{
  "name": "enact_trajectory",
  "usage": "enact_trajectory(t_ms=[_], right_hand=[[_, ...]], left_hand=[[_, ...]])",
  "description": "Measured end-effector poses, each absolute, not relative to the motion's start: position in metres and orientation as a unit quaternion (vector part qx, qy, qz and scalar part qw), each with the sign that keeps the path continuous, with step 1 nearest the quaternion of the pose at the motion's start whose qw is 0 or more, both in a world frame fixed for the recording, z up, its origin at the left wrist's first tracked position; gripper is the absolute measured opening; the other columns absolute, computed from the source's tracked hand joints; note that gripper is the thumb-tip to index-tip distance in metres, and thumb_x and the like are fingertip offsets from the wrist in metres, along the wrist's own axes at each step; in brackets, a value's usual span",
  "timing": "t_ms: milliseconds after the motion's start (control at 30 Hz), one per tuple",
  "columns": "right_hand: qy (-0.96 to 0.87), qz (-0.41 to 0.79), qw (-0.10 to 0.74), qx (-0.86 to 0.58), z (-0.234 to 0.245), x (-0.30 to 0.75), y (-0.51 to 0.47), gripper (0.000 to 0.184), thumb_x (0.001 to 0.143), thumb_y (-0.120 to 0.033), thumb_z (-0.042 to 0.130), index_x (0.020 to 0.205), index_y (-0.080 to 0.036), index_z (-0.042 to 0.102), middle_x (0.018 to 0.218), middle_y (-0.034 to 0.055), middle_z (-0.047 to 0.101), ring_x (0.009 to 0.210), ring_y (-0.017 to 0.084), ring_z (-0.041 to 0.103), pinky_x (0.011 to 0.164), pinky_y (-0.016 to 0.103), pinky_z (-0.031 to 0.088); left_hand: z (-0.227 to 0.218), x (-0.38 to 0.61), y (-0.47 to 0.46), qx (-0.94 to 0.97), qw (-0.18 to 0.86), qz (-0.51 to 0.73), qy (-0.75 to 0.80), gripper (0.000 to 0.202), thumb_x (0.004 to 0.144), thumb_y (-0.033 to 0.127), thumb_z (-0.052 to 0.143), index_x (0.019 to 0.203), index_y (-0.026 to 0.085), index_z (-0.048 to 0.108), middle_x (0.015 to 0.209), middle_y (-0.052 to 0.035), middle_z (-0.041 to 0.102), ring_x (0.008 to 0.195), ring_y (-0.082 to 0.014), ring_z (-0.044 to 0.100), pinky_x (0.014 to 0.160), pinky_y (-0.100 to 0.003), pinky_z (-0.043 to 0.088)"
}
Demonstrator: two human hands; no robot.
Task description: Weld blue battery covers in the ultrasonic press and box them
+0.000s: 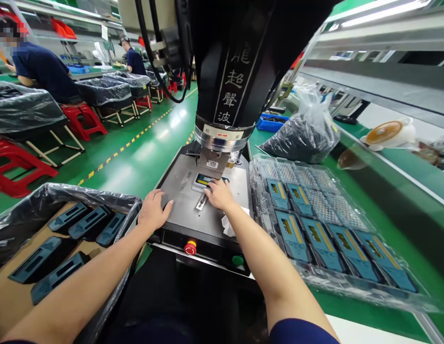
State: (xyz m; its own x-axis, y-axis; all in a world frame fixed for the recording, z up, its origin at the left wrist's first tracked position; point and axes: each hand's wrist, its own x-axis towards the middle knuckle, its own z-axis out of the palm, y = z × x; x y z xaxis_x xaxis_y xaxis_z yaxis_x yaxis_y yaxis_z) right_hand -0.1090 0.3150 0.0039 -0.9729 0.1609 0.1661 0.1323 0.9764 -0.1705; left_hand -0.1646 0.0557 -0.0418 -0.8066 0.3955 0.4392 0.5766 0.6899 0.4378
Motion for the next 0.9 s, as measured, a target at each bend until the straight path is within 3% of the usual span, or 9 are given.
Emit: enact_trajectory(t_ms=[167,267,400,500,600,733,900], right_hand=[[-0.986,0.073,0.114,-0.099,0.009,-0.104,0.305,0.040,0.089,-0.046,0.050,0.111,-0.015,0.063,0.134,0.0171,0.050,0.130,0.032,0.035,0.107,0.054,0.025],[-0.973,0.080,0.193,-0.098,0.013,-0.081,0.293,0.042,0.088,-0.041,0.054,0.115,-0.010,0.060,0.129,0.0202,0.052,0.126,0.032,0.041,0.104,0.048,0.033],[-0.948,0.145,0.281,-0.026,0.012,-0.021,0.269,0.027,0.092,-0.037,0.046,0.099,-0.017,0.063,0.099,0.0123,0.066,0.097,0.026,0.059,0.088,0.040,0.046],[-0.955,0.170,0.241,-0.025,0.001,0.034,0.258,0.031,0.094,-0.041,0.043,0.079,-0.022,0.061,0.072,0.0040,0.063,0.069,0.020,0.060,0.065,0.031,0.047],[-0.955,0.184,0.224,-0.058,-0.019,0.078,0.256,0.038,0.094,-0.046,0.042,0.069,-0.023,0.059,0.062,0.0004,0.060,0.055,0.015,0.058,0.055,0.026,0.043],[-0.946,0.174,0.254,-0.106,-0.048,0.102,0.261,0.039,0.095,-0.048,0.042,0.070,-0.023,0.060,0.063,-0.0004,0.063,0.055,0.014,0.060,0.056,0.026,0.043],[-0.935,0.125,0.327,-0.055,-0.068,0.099,0.262,0.035,0.096,-0.041,0.042,0.073,-0.021,0.058,0.064,0.0001,0.060,0.060,0.015,0.060,0.065,0.029,0.043]], left_hand=[[-0.042,-0.165,0.056,-0.273,0.184,-0.298,-0.896,0.036,0.086,0.039,0.049,0.111,0.015,0.056,0.122,-0.0174,0.053,0.119,-0.0332,0.048,0.101,-0.049,0.041],[-0.038,-0.162,0.055,-0.282,0.211,-0.298,-0.887,0.032,0.086,0.036,0.049,0.109,0.016,0.056,0.118,-0.0169,0.055,0.116,-0.0317,0.051,0.099,-0.049,0.043],[-0.045,-0.145,0.042,-0.285,0.237,-0.297,-0.880,0.032,0.087,0.035,0.050,0.113,0.017,0.055,0.121,-0.0170,0.056,0.117,-0.0301,0.052,0.101,-0.049,0.042],[-0.069,-0.114,0.023,-0.309,0.263,-0.288,-0.867,0.041,0.087,0.033,0.051,0.124,0.015,0.048,0.133,-0.0186,0.049,0.128,-0.0319,0.043,0.105,-0.052,0.037],[-0.103,-0.078,0.002,-0.339,0.265,-0.256,-0.865,0.059,0.088,0.031,0.051,0.140,0.012,0.032,0.145,-0.0206,0.036,0.139,-0.0337,0.027,0.110,-0.054,0.031],[-0.133,-0.050,-0.015,-0.330,0.226,-0.200,-0.894,0.071,0.088,0.035,0.051,0.147,0.010,0.020,0.152,-0.0218,0.024,0.143,-0.0345,0.016,0.110,-0.052,0.031],[-0.135,-0.051,-0.017,-0.332,0.201,-0.146,-0.910,0.071,0.089,0.038,0.050,0.147,0.009,0.022,0.155,-0.0212,0.017,0.144,-0.0347,0.014,0.111,-0.050,0.030]])
